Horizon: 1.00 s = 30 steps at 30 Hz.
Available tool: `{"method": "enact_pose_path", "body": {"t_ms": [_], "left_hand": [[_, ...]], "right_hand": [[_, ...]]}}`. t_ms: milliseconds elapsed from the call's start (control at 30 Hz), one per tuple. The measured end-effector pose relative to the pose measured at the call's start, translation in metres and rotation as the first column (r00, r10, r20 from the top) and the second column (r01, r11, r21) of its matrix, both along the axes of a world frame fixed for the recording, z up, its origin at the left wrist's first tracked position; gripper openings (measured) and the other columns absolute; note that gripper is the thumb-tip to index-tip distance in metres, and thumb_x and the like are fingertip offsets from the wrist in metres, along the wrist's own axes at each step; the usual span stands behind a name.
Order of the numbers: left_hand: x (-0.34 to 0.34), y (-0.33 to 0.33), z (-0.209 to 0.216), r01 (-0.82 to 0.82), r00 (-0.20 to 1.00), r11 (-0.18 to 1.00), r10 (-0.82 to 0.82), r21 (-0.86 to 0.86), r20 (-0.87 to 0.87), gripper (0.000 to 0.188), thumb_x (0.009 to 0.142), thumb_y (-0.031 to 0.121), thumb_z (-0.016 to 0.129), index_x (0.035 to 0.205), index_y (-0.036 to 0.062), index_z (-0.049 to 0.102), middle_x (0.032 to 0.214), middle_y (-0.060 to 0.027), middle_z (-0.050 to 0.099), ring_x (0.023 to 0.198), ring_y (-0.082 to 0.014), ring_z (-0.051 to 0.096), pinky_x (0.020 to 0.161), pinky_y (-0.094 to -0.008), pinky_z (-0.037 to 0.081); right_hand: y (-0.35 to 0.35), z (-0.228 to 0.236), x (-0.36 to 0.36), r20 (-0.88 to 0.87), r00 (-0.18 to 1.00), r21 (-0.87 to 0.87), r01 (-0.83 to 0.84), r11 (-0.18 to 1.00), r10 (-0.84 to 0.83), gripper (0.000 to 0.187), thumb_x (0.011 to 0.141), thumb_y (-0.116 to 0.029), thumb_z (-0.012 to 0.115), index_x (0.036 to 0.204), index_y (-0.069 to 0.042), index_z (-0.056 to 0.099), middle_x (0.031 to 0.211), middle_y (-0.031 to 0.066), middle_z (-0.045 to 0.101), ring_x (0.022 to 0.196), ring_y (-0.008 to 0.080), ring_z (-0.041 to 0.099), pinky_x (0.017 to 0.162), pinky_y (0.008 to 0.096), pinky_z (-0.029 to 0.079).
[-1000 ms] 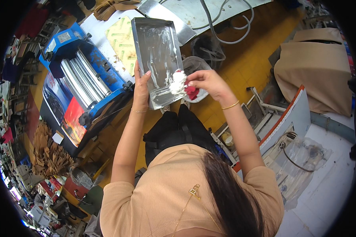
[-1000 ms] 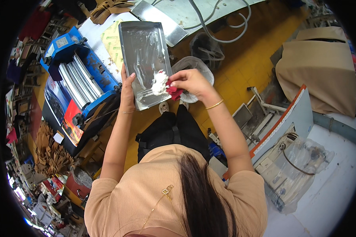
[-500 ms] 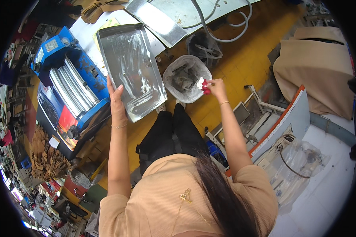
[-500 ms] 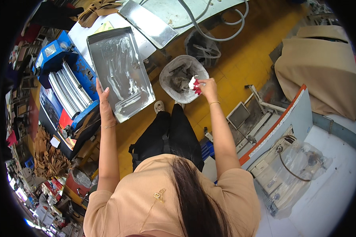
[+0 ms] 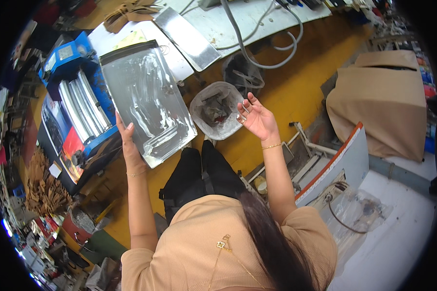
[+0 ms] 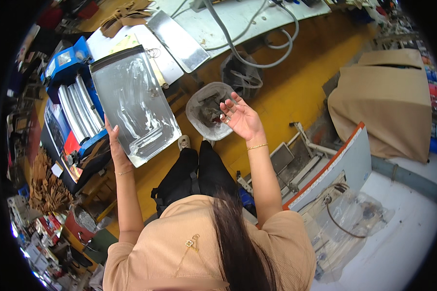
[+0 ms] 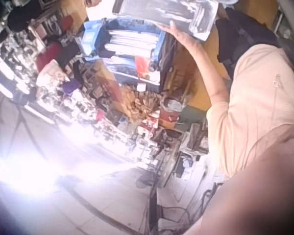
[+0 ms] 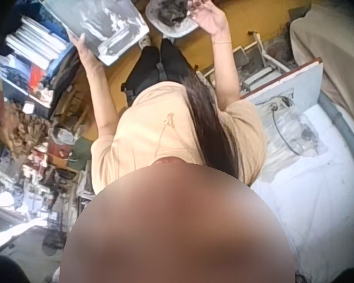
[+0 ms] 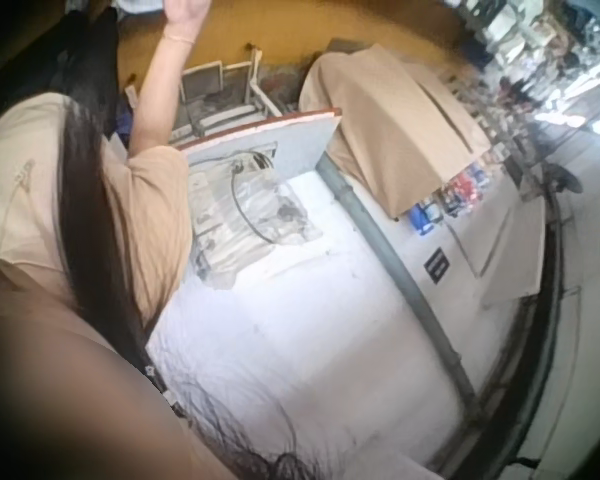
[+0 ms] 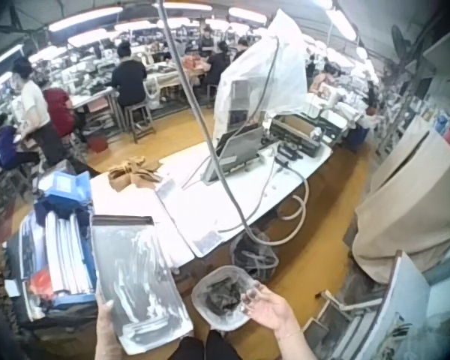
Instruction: The person carries a rectangular metal tray and a waste bin through a workshop, then scrapes residue from the tray into the bin. They wipe the tray with a red cloth, scrape again, and continue wiping until the tray surface is clean.
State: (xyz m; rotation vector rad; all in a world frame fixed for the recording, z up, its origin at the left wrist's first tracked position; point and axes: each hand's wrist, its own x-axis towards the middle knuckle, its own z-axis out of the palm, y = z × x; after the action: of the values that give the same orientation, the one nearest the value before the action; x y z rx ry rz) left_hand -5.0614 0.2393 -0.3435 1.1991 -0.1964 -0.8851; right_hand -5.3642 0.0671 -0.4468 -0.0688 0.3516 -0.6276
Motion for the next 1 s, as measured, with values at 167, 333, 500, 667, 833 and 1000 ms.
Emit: {"method": "enact_pose_path", "body": {"t_ms": [167,333,500,667,833,1000], "left_hand": [[-0.015,0.008,0.012,-0.056,0.998,0.998,0.055,-0.027,-0.041,0.075,0.085,0.025,0.056,0.152,0.0199,0.022,0.151,-0.0075,0.03,0.133,-0.0263,0.038,0.109,-0.0388,0.034],[-0.007,0.02,0.017,-0.018,0.998,0.997,0.023,-0.081,0.056,0.077,0.085,0.021,0.055,0.152,0.0105,0.018,0.155,-0.0109,0.021,0.141,-0.0233,0.022,0.115,-0.036,0.018],[0.011,0.052,0.051,-0.033,0.996,0.952,0.055,-0.304,0.064,0.076,0.088,0.018,0.052,0.152,0.005,0.013,0.156,-0.0119,0.018,0.143,-0.0204,0.017,0.116,-0.0333,0.012],[0.062,0.119,0.101,-0.138,0.969,0.833,0.225,-0.535,0.1,0.075,0.086,0.013,0.05,0.152,0.01,0.015,0.148,-0.0121,0.032,0.133,-0.0227,0.038,0.11,-0.0362,0.033],[0.115,0.225,0.116,-0.326,0.931,0.75,0.36,-0.575,-0.058,0.068,0.087,0.015,0.051,0.149,0.0164,0.023,0.137,-0.0086,0.043,0.124,-0.0222,0.047,0.102,-0.0379,0.044],[0.158,0.348,0.106,-0.561,0.778,0.666,0.627,-0.492,-0.037,0.065,0.088,0.021,0.053,0.148,0.0181,0.027,0.136,-0.0074,0.043,0.121,-0.0206,0.048,0.101,-0.0361,0.042]], "right_hand": [[0.0,0.037,0.04,0.177,0.98,-0.047,-0.088,0.995,0.095,0.036,0.093,-0.015,0.051,0.128,-0.016,0.051,0.105,0.0089,0.059,0.105,0.0258,0.057,0.092,0.0452,0.047],[0.016,0.089,0.085,0.372,0.915,-0.099,-0.127,0.987,0.155,0.035,0.093,-0.017,0.051,0.127,-0.011,0.051,0.098,0.0099,0.052,0.093,0.0219,0.052,0.098,0.045,0.045],[0.074,0.14,0.133,0.162,0.987,-0.461,0.09,0.883,-0.016,0.032,0.092,-0.014,0.053,0.122,-0.007,0.049,0.094,0.0102,0.052,0.087,0.0234,0.054,0.104,0.0501,0.043],[0.182,0.173,0.212,0.141,0.99,-0.653,0.111,0.749,-0.023,0.035,0.089,-0.007,0.052,0.122,-0.011,0.042,0.095,0.0076,0.05,0.089,0.0215,0.055,0.106,0.0581,0.038],[0.285,0.188,0.287,0.166,0.973,-0.787,0.033,0.617,0.16,0.042,0.087,-0.01,0.058,0.124,-0.012,0.037,0.098,0.0068,0.046,0.092,0.0196,0.053,0.109,0.0581,0.033],[0.374,0.184,0.341,0.116,0.938,-0.878,-0.056,0.476,0.326,0.042,0.089,-0.014,0.059,0.125,-0.015,0.037,0.098,0.0071,0.043,0.092,0.0199,0.05,0.108,0.0567,0.035]]}}
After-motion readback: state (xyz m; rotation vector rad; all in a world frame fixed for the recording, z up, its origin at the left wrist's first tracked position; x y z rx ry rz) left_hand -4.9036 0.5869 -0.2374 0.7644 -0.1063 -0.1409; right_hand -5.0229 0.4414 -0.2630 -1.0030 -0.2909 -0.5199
